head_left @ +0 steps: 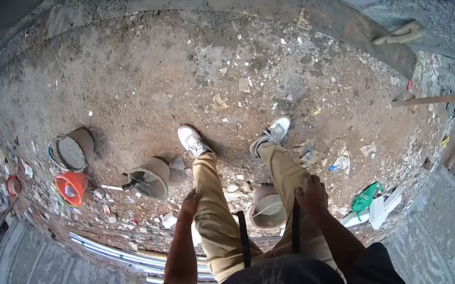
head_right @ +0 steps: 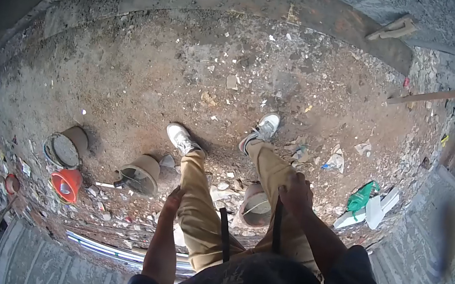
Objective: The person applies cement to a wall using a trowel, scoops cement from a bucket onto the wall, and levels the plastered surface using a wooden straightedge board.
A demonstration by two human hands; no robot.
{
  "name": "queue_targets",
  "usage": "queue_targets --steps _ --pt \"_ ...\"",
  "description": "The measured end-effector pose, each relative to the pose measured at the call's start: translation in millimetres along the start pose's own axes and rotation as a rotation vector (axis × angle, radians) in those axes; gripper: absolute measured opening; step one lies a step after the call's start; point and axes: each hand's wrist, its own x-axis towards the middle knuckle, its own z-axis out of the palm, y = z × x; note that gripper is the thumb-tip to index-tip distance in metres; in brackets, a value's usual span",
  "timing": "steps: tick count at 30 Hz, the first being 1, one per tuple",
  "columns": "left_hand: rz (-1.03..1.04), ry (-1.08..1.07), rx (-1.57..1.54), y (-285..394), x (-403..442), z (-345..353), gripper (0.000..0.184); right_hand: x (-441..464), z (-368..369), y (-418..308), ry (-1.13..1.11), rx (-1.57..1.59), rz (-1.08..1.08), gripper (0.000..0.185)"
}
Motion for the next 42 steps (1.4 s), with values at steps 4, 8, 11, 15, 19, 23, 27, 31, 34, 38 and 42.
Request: queue_targets --steps 4,8,11,15,19,23,27,31,34,38,42 --pt "0.177 0.121 0.66 41.6 -92.7 54.8 0.045 -32.6 -13.3 18.5 -0.051 0.144 -0.045 0.053" --pt "0.416 -0.143 1.47 41.3 -147.3 75.2 0.051 -55.8 -36.3 53.0 -0.141 0.195 -0.108 0.05" --pt "0.248 -0.195 1.433 95.6 -128.9 84.6 0.049 -29.3 -24.0 103.9 -0.219 0.128 -0.204 0.037" --pt "0.047 -0.099 1.226 183.6 -126.9 124.1 0.052 -54.3 -121.1 145.8 -0.337 0.681 0.087 0.045" --pt "0.092 -0.029 0.819 277.2 -161.4 216.9 0.051 -89.9 -143.6 175.4 -0.545 0.762 0.129 0.063" --pt "0.121 0.085 0.775 327.4 -177.7 298.7 0.059 -50.8 -69.9 208.7 -0.351 0.461 0.051 0.059" --pt "0.107 0.095 0.918 341.0 -166.9 337.5 0.056 -19.7 -90.2 247.1 -0.081 0.312 -0.155 0.047" --pt "-0.059 0.028 1.168 347.6 -116.1 348.3 0.056 -7.1 -171.4 275.8 0.032 1.14 0.279 0.034" --pt "-0.15 0.063 1.059 368.9 -63.5 379.6 0.057 18.7 -190.9 317.0 0.26 1.017 0.302 0.035" --pt "-0.059 0.056 1.2 439.0 -4.4 482.8 0.058 40.3 -229.5 387.3 0.215 0.842 0.307 0.036" --pt "0.174 0.261 0.945 506.1 64.7 651.9 0.03 55.6 -327.6 459.2 0.179 1.15 0.431 0.034"
